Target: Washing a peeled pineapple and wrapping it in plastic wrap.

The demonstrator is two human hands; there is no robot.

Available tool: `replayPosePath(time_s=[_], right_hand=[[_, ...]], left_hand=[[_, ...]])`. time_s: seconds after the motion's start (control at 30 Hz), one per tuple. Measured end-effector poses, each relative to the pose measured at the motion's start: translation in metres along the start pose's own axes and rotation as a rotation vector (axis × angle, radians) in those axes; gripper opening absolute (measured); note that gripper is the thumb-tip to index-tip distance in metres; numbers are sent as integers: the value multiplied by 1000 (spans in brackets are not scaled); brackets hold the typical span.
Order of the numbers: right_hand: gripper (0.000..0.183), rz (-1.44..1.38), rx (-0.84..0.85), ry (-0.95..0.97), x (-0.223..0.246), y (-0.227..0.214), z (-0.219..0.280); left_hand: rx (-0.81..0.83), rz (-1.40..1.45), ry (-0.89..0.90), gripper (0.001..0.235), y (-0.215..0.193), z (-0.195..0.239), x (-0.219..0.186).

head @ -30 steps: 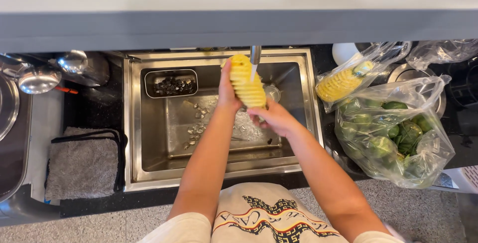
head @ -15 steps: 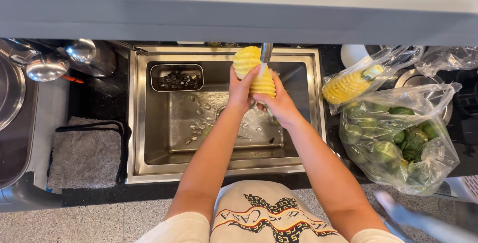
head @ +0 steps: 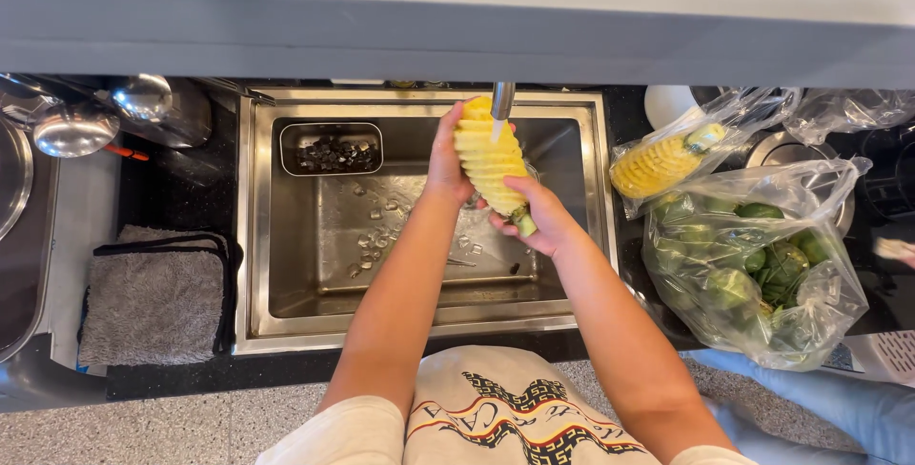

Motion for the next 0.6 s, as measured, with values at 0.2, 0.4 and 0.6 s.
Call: replayPosePath(time_s=[0.2,0.4,0.6], right_hand=[[73,779,-387,-116,9,9,-7],[46,427,-261,14,9,-10,-4],[43,-105,104,45,-5,-16,-4]], left_hand=[[-355,-358,213,40,2,-3,-2],[-239,-382,266,52,12,12,5],[12,-10,26,61,-15,15,19]])
Point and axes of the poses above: each hand's wrist, its own z-axis away from the middle knuckle, its own y-axis out of the palm, x = y × z, the point moved 3 cm from there along -z, towards the middle knuckle, and after that the axes turned 14 degrees about x, right-handed, at the moved point
